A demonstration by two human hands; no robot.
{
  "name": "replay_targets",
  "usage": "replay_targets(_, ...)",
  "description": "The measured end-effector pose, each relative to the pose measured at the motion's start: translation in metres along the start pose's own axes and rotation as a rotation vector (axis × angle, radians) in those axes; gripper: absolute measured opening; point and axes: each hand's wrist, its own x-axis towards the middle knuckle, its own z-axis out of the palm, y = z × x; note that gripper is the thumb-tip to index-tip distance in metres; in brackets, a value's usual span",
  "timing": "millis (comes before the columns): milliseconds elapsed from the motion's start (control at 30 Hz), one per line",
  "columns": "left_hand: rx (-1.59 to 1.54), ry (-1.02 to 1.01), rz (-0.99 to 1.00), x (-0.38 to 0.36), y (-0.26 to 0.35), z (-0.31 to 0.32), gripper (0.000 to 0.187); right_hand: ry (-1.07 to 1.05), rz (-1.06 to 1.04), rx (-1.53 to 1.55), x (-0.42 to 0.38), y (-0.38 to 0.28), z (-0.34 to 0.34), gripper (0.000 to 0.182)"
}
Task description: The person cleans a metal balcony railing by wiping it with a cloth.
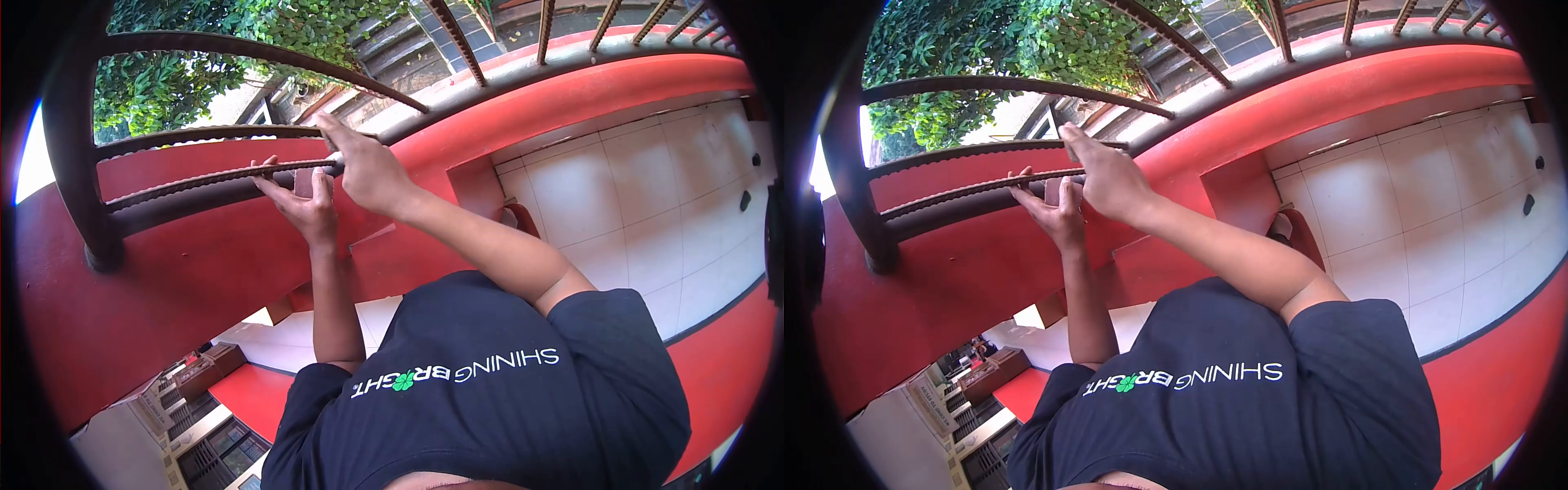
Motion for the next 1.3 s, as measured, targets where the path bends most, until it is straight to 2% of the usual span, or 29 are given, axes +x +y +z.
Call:
replay_targets(67,-0.01,-0.015,-0.043,0.003,0.003,-0.001,0.083,0.058,-0.054,0.047,-0.004,0.012,0.013,0.066)
replay_targets(133,-0.016,0.0,-0.047,0.003,0.007,-0.002,0.083,0.142,0.126,0.018,-0.016,0.037,0.012,0.066)
replay_targets(167,-0.021,0.014,-0.055,0.003,0.009,0.001,0.083,0.066,0.233,-0.075,-0.019,0.042,0.003,0.066)
replay_targets(200,-0.025,0.021,-0.065,0.003,0.009,0.002,0.083,0.067,0.23,-0.081,-0.014,0.046,0.002,0.066)
replay_targets(267,-0.033,0.015,-0.051,0.0,0.001,0.001,0.083,-0.238,0.328,-0.13,0.005,0.01,-0.016,0.07)
replay_targets(300,-0.044,0.016,-0.029,0.001,-0.001,0.003,0.084,-0.197,0.164,-0.062,0.007,0.001,-0.016,0.073)
replay_targets(333,-0.054,0.018,-0.024,0.003,0.002,0.005,0.084,-0.04,-0.058,-0.052,0.006,0.012,0.0,0.073)
replay_targets(433,-0.086,0.031,-0.055,0.001,0.009,0.002,0.081,-0.018,-0.011,0.031,-0.013,0.029,-0.002,0.071)
replay_targets(500,-0.068,0.037,-0.043,0.002,0.007,0.003,0.08,-0.137,0.33,-0.226,-0.016,0.046,-0.004,0.071)
replay_targets(533,-0.068,0.037,-0.045,0.002,0.003,0.003,0.08,-0.139,0.331,-0.226,-0.011,0.037,-0.006,0.071)
replay_targets(600,-0.034,0.014,0.011,0.001,-0.006,0.001,0.08,-0.154,0.03,-0.134,0.002,0.003,-0.012,0.075)
replay_targets(633,-0.045,0.019,0.013,0.002,-0.006,0.004,0.08,-0.035,-0.169,-0.097,0.001,0.009,0.0,0.075)
replay_targets(667,-0.059,0.02,0.017,0.003,-0.007,0.004,0.081,-0.037,-0.174,-0.106,-0.005,0.03,0.007,0.075)
replay_targets(733,-0.073,0.029,0.019,0.001,-0.006,0.0,0.082,-0.004,0.12,-0.17,-0.02,0.069,0.013,0.075)
replay_targets(767,-0.068,0.034,0.018,0.002,-0.003,0.001,0.082,-0.208,0.38,-0.203,-0.016,0.037,-0.013,0.075)
replay_targets(800,-0.06,0.032,0.014,0.002,-0.002,0.001,0.081,-0.209,0.378,-0.207,-0.007,0.02,-0.02,0.075)
replay_targets(867,-0.053,0.03,0.015,0.001,-0.005,-0.001,0.081,-0.218,0.161,-0.132,0.001,0.001,-0.016,0.078)
replay_targets(900,-0.056,0.044,0.026,0.002,-0.005,0.001,0.081,-0.099,-0.135,-0.09,0.005,0.005,-0.005,0.078)
replay_targets(933,-0.068,0.056,0.024,0.003,-0.002,0.003,0.081,-0.106,-0.142,-0.103,0.002,0.017,-0.001,0.078)
replay_targets(1000,-0.172,0.043,-0.065,0.002,0.003,0.001,0.077,-0.021,0.063,-0.111,-0.013,0.051,0.011,0.075)
replay_targets(1033,-0.179,0.053,-0.065,0.002,-0.001,0.001,0.077,-0.065,0.181,-0.234,-0.015,0.046,0.002,0.073)
replay_targets(1067,-0.164,0.056,-0.036,0.002,-0.009,0.002,0.075,-0.068,0.176,-0.24,-0.008,0.042,0.0,0.073)
replay_targets(1133,-0.147,0.056,-0.017,-0.001,-0.015,-0.001,0.073,-0.221,0.293,-0.269,0.007,0.02,-0.006,0.071)
replay_targets(1167,-0.102,0.051,0.011,-0.001,-0.015,-0.003,0.073,-0.135,-0.036,-0.138,0.015,0.007,-0.003,0.066)
replay_targets(1200,-0.066,0.063,0.044,0.003,-0.014,-0.001,0.073,-0.09,-0.12,-0.028,0.022,-0.009,-0.001,0.064)
replay_targets(1267,-0.032,0.081,0.043,0.002,-0.014,-0.003,0.078,0.01,-0.233,0.022,0.019,0.007,0.012,0.064)
replay_targets(1300,-0.004,0.081,0.043,-0.001,-0.02,-0.002,0.081,0.0,-0.097,-0.095,0.008,0.025,0.012,0.066)
